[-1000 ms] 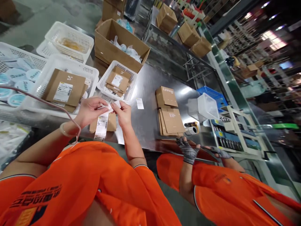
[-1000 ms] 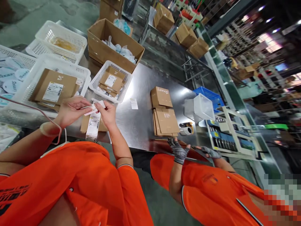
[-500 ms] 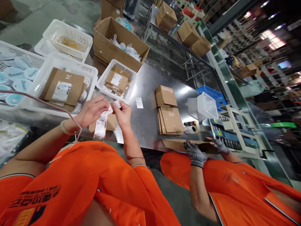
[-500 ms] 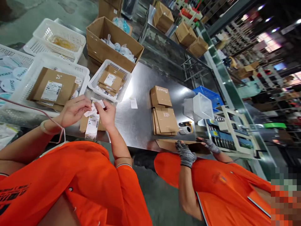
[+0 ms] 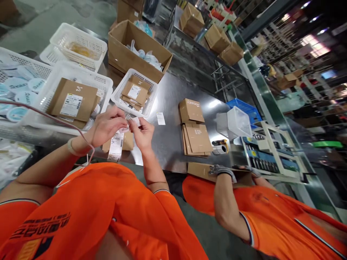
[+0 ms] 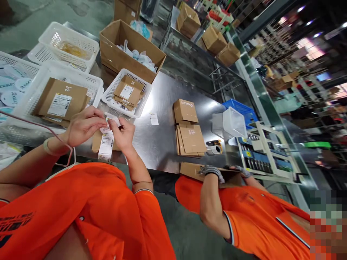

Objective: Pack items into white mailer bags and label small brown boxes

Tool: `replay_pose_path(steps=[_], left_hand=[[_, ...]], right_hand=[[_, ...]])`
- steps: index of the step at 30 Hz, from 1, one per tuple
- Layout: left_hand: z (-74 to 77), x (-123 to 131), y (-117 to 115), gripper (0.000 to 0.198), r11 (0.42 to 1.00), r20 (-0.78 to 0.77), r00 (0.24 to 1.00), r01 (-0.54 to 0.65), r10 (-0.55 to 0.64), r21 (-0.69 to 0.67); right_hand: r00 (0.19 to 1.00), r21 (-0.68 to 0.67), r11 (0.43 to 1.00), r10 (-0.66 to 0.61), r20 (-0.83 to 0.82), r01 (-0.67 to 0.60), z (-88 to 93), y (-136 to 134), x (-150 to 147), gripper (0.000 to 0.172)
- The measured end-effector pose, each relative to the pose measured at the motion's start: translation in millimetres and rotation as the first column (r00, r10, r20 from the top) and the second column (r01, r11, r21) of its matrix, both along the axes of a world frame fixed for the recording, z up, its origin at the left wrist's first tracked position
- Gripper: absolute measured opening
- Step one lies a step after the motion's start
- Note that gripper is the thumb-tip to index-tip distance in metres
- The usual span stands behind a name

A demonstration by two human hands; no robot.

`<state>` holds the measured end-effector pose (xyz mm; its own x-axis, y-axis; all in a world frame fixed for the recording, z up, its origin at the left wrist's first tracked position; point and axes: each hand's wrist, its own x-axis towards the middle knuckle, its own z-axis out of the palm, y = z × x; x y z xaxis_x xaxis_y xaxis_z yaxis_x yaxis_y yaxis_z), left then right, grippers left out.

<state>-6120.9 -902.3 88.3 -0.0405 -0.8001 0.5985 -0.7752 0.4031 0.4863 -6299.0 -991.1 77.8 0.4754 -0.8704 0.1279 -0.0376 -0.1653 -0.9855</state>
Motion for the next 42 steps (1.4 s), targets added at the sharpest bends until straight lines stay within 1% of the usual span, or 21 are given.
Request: replay_pose_path(steps=[3, 5, 7, 10, 13, 16, 18, 20, 21, 23, 24, 25, 26, 27, 28, 30, 31, 32, 37, 40, 42], left_hand=[[-4.3, 2.8, -3.4, 0.033, 0.999, 0.103, 0.994, 0.033, -0.036, 0.026], [-10.7, 4.2, -6.9, 0.035, 0.999, 0.157, 0.987, 0.048, -0.044, -0.019], [-17.2, 6.0, -10.6, 0.035, 0.996, 0.139, 0.988, 0.073, -0.065, -0.054], [-20.9, 10.8, -13.6, 0.029, 0.988, 0.024, 0.988, 0.154, -0.153, -0.031], [-17.5, 18.5, -11.3, 0.021, 0.975, -0.106, 0.969, 0.223, -0.223, -0.008], [-16.1, 24.1, -5.9, 0.020, 0.972, -0.247, 0.943, 0.234, -0.224, 0.011], [-18.9, 23.7, -2.6, 0.028, 0.971, -0.378, 0.900, 0.240, -0.215, 0.018], [-23.4, 21.1, -0.5, 0.039, 0.967, -0.570, 0.797, 0.255, -0.200, 0.017], [-25.4, 20.2, 0.1, 0.043, 0.964, -0.679, 0.711, 0.264, -0.181, 0.019], [-28.2, 21.4, 0.9, 0.050, 0.971, -0.860, 0.494, 0.238, -0.129, -0.009], [-28.7, 23.9, 1.3, 0.054, 0.981, -0.916, 0.388, 0.192, -0.101, -0.026], [-28.8, 27.1, 2.0, 0.058, 0.991, -0.947, 0.313, 0.127, -0.073, -0.035], [-28.4, 30.4, 2.8, 0.061, 0.998, -0.958, 0.285, 0.061, -0.039, -0.023], [-27.8, 32.9, 3.9, 0.060, 1.000, -0.953, 0.302, 0.013, 0.003, 0.008], [-26.8, 33.9, 4.9, 0.055, 0.999, -0.934, 0.353, -0.005, 0.052, 0.054], [-24.0, 30.6, 6.7, 0.041, 0.986, -0.863, 0.487, 0.016, 0.136, 0.165], [-22.0, 26.9, 7.2, 0.035, 0.977, -0.831, 0.533, 0.032, 0.162, 0.211], [-19.6, 22.8, 7.5, 0.031, 0.968, -0.811, 0.556, 0.043, 0.183, 0.248], [-4.8, 14.0, 10.4, 0.027, 0.929, -0.774, 0.570, 0.048, 0.276, 0.366], [0.4, 17.3, 15.2, 0.031, 0.903, -0.769, 0.572, 0.109, 0.285, 0.415], [1.1, 19.1, 18.2, 0.035, 0.882, -0.777, 0.557, 0.157, 0.293, 0.445]], right_hand=[[1.000, 0.012, 1.000, 0.015, -0.005, -0.014, 0.3, -1.8, -0.2, 0.058], [1.000, 0.044, 0.999, 0.009, -0.027, -0.008, 0.3, -3.1, 0.1, 0.057], [0.999, 0.084, 0.996, -0.010, -0.041, 0.014, -0.1, -4.8, 0.9, 0.056], [0.999, 0.141, 0.989, -0.037, -0.033, 0.041, -2.3, -9.6, 2.2, 0.054], [0.997, 0.185, 0.980, -0.072, -0.002, 0.071, -6.3, -16.9, 2.7, 0.053], [0.990, 0.205, 0.971, -0.133, 0.039, 0.123, -11.4, -22.5, 3.3, 0.055], [0.985, 0.198, 0.969, -0.161, 0.055, 0.147, -15.7, -23.5, 5.0, 0.058], [0.982, 0.178, 0.970, -0.180, 0.063, 0.166, -20.2, -23.3, 7.5, 0.060], [0.978, 0.165, 0.969, -0.195, 0.070, 0.182, -22.3, -23.6, 8.5, 0.060], [0.961, 0.142, 0.958, -0.261, 0.086, 0.248, -25.1, -26.2, 8.8, 0.058], [0.945, 0.132, 0.945, -0.313, 0.096, 0.299, -25.7, -28.5, 7.9, 0.057], [0.925, 0.120, 0.928, -0.366, 0.104, 0.354, -25.6, -31.0, 6.6, 0.056], [0.907, 0.102, 0.913, -0.406, 0.110, 0.396, -25.1, -33.3, 5.2, 0.055], [0.901, 0.077, 0.908, -0.419, 0.116, 0.412, -24.3, -35.0, 4.1, 0.055], [0.908, 0.048, 0.916, -0.400, 0.122, 0.397, -23.4, -35.6, 3.6, 0.055], [0.947, -0.013, 0.954, -0.297, 0.121, 0.301, -21.8, -33.0, 5.1, 0.054], [0.964, -0.039, 0.968, -0.241, 0.115, 0.246, -21.2, -30.2, 6.9, 0.054], [0.975, -0.061, 0.977, -0.196, 0.107, 0.204, -20.9, -27.0, 9.1, 0.054], [0.990, -0.193, 0.973, -0.114, 0.084, 0.129, -18.8, -15.4, 17.8, 0.047], [0.995, -0.246, 0.966, -0.069, 0.076, 0.086, -16.5, -14.6, 20.5, 0.043], [0.998, -0.230, 0.972, -0.037, 0.060, 0.050, -15.3, -14.8, 23.0, 0.042]])
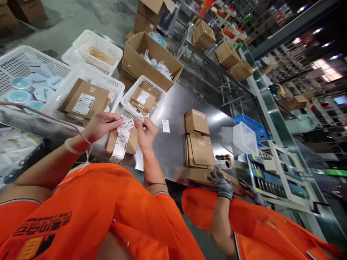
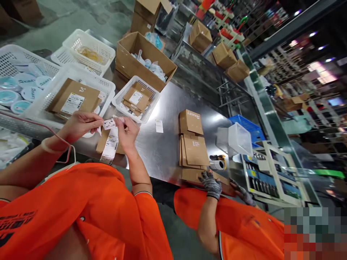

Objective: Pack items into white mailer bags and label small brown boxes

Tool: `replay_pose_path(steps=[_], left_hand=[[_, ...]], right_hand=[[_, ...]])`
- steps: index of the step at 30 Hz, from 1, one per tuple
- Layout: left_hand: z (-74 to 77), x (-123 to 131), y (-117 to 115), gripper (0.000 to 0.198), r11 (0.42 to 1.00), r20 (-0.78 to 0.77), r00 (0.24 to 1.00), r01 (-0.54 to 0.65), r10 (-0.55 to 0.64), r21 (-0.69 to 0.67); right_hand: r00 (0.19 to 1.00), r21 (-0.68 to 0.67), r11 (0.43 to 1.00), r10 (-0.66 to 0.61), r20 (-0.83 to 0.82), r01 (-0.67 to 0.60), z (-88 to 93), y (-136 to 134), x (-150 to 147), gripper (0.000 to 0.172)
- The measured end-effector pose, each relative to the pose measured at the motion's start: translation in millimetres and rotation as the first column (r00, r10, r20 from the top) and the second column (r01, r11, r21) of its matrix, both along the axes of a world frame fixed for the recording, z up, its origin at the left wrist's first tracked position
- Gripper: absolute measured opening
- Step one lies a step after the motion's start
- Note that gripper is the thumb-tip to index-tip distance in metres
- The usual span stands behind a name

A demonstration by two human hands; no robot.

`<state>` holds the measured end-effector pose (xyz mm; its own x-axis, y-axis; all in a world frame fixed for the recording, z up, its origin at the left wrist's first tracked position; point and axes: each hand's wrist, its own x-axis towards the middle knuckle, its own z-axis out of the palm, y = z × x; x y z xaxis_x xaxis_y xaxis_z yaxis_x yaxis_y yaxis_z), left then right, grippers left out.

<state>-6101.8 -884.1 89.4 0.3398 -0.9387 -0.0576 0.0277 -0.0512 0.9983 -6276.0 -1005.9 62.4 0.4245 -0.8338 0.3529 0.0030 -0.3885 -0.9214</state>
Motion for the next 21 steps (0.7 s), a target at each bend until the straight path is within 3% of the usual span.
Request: replay_pose_path(steps=[4, 8, 11, 13, 15, 18, 21], left_hand=[[-2.8, 1.4, 2.6, 0.049, 0.997, -0.134, 0.990, 0.052, -0.045, 0.050], [-4.0, 1.9, 4.0, 0.056, 0.996, -0.258, 0.964, 0.082, -0.071, 0.035], [-0.9, 3.8, 7.2, 0.055, 0.998, -0.262, 0.964, 0.061, -0.053, 0.021], [2.6, 5.8, 10.5, 0.050, 0.999, -0.198, 0.980, 0.038, -0.033, 0.021], [6.4, 7.5, 14.1, 0.044, 1.000, -0.116, 0.993, 0.024, -0.022, 0.017], [11.7, 8.4, 18.4, 0.039, 0.999, -0.046, 0.998, 0.043, -0.044, -0.006], [13.8, 8.4, 19.9, 0.040, 0.998, -0.055, 0.997, 0.055, -0.057, -0.034]], right_hand=[[0.996, 0.162, 0.983, 0.086, 0.017, -0.088, -2.7, -2.2, 8.9, 0.037], [0.973, 0.341, 0.913, 0.189, 0.131, -0.224, -12.5, -6.5, 19.9, 0.036], [0.961, 0.348, 0.896, 0.241, 0.139, -0.275, -13.8, -7.9, 20.7, 0.034], [0.981, 0.203, 0.962, 0.164, 0.104, -0.182, -7.7, -7.5, 15.4, 0.044], [0.995, -0.079, 0.993, 0.087, 0.047, -0.083, 1.8, -6.7, 8.2, 0.037], [0.980, -0.414, 0.889, 0.169, -0.102, -0.197, 12.4, -6.1, 3.4, 0.008], [0.938, -0.410, 0.848, 0.259, -0.230, -0.335, 12.0, -5.8, 10.0, 0.006]])
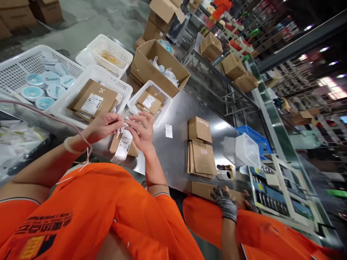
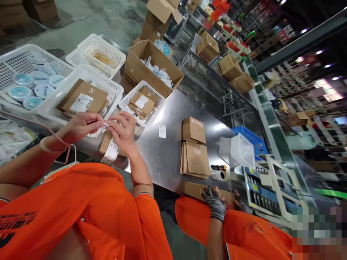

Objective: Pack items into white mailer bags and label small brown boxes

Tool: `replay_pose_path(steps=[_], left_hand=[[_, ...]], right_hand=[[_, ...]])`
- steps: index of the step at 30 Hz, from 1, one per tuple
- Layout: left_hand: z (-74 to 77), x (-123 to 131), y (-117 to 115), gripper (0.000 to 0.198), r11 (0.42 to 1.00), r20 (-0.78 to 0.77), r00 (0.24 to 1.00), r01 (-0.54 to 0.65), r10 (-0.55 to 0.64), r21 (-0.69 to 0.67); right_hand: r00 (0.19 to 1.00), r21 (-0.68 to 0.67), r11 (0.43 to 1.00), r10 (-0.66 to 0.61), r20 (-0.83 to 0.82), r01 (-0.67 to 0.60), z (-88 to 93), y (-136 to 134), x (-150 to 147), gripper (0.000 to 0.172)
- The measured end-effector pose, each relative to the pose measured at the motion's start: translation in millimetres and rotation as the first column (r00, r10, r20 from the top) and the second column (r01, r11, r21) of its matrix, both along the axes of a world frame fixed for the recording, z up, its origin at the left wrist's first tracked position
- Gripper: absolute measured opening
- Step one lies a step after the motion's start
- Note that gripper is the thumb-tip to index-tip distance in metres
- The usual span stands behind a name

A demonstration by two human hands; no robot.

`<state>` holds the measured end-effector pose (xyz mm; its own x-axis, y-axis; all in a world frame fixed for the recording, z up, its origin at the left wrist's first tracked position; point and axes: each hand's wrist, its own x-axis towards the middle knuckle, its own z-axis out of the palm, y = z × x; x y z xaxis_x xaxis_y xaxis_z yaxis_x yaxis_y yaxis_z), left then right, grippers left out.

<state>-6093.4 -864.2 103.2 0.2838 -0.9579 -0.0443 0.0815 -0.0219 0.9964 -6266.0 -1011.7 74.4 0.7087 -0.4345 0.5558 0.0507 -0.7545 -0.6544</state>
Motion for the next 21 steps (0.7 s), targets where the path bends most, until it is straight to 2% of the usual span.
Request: replay_pose_path(steps=[3, 8, 11, 13, 15, 17, 19, 21], left_hand=[[-2.4, 0.4, -0.3, 0.044, 1.000, -0.065, 0.998, 0.000, 0.000, 0.005], [-10.7, 1.1, 0.2, 0.048, 0.999, -0.161, 0.986, -0.040, 0.045, 0.032], [-19.9, 10.9, 4.9, 0.050, 0.986, -0.146, 0.975, -0.162, 0.165, 0.031], [-29.7, 27.1, 13.0, 0.052, 0.955, -0.123, 0.947, -0.298, 0.297, 0.011], [-40.9, 49.3, 26.8, 0.052, 0.907, -0.109, 0.901, -0.422, 0.419, -0.003], [-50.8, 70.2, 44.8, 0.052, 0.864, -0.095, 0.860, -0.503, 0.501, -0.006], [-56.6, 82.0, 63.0, 0.052, 0.823, -0.046, 0.822, -0.568, 0.567, -0.015], [-57.5, 81.5, 76.4, 0.049, 0.784, 0.050, 0.783, -0.617, 0.620, -0.058]], right_hand=[[0.999, 0.046, 0.999, -0.016, -0.047, 0.018, -5.9, 1.5, 8.2, 0.009], [1.000, 0.078, 0.997, 0.000, -0.008, 0.001, -13.9, 4.8, 11.5, 0.012], [1.000, 0.085, 0.996, 0.009, -0.019, -0.007, -21.0, 4.2, 18.2, 0.011], [0.997, 0.162, 0.986, -0.048, 0.068, 0.037, -26.5, 3.2, 28.0, 0.010], [0.973, 0.319, 0.945, -0.133, 0.190, 0.067, -30.8, 3.1, 41.0, 0.023], [0.961, 0.461, 0.886, -0.165, 0.221, 0.046, -32.6, 6.6, 55.3, 0.032], [0.985, 0.563, 0.826, -0.098, 0.144, 0.000, -32.3, 15.8, 69.0, 0.036], [0.998, 0.662, 0.746, 0.033, 0.060, -0.064, -31.3, 30.2, 81.5, 0.037]])
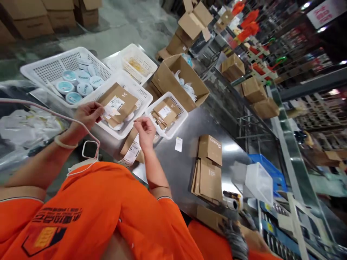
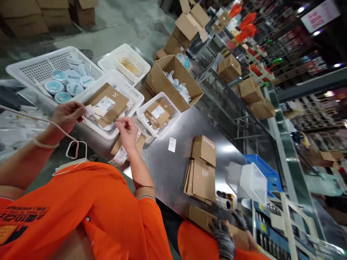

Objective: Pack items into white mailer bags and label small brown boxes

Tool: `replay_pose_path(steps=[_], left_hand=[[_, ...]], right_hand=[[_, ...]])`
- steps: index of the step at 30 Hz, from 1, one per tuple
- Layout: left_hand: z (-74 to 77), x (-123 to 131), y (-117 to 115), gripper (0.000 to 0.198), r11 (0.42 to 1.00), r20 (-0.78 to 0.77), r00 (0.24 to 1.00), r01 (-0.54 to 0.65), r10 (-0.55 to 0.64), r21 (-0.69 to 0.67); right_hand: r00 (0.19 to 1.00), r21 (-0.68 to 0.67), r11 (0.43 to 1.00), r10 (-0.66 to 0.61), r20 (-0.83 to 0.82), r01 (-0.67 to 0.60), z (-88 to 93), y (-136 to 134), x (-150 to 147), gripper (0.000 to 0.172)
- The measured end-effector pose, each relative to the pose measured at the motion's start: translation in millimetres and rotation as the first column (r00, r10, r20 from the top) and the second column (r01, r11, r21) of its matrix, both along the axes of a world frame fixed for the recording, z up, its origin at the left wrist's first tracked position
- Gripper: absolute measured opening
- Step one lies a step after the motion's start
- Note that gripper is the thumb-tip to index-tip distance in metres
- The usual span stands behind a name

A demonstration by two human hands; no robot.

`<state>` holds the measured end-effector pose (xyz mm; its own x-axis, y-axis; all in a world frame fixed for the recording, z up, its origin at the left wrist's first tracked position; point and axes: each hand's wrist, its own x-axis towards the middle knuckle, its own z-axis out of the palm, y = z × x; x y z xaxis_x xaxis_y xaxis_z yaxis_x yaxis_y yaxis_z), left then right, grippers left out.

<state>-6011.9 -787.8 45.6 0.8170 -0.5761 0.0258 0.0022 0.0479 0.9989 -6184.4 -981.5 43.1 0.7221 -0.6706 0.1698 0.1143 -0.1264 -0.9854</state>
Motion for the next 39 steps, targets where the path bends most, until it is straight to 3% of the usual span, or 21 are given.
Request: replay_pose_path(steps=[4, 8, 11, 15, 19, 22, 32, 39], left_hand=[[4.3, -21.6, 6.5, 0.038, 0.997, 0.331, 0.940, -0.080, 0.076, -0.002], [4.9, -37.8, 4.5, 0.031, 0.999, 0.483, 0.874, -0.045, 0.054, -0.029], [5.7, -37.6, 8.2, 0.028, 0.999, 0.351, 0.936, 0.033, -0.018, -0.036], [14.0, -23.7, 10.9, 0.042, 0.994, 0.052, 0.998, -0.031, 0.036, -0.105], [20.5, -13.5, -0.2, 0.038, 0.988, -0.086, 0.985, 0.151, -0.152, -0.023], [19.1, -13.9, -9.5, 0.037, 0.981, -0.104, 0.975, 0.194, -0.195, -0.013], [11.8, -20.3, -14.5, 0.045, 0.991, -0.171, 0.977, 0.122, -0.129, -0.052], [6.6, -4.4, -0.7, 0.046, 0.999, -0.225, 0.974, -0.038, 0.038, 0.004]], right_hand=[[0.966, 0.203, 0.949, 0.255, -0.045, -0.241, -0.4, 29.5, 22.7, 0.050], [0.971, 0.274, 0.941, 0.226, -0.080, -0.196, -1.0, 39.3, 38.9, 0.056], [0.982, 0.254, 0.961, 0.142, -0.123, -0.108, 4.0, 34.1, 40.7, 0.052], [0.986, 0.212, 0.977, 0.065, -0.155, -0.032, 16.1, 27.4, 34.2, 0.046], [0.983, 0.194, 0.980, 0.077, -0.165, -0.044, 23.4, 27.8, 28.9, 0.044], [0.980, 0.216, 0.974, 0.111, -0.165, -0.074, 22.7, 24.7, 25.5, 0.046], [0.982, 0.291, 0.957, 0.058, -0.181, -0.003, 8.8, 10.3, 18.4, 0.046], [0.993, 0.383, 0.923, 0.012, -0.117, 0.034, 6.3, 2.2, 15.3, 0.048]])
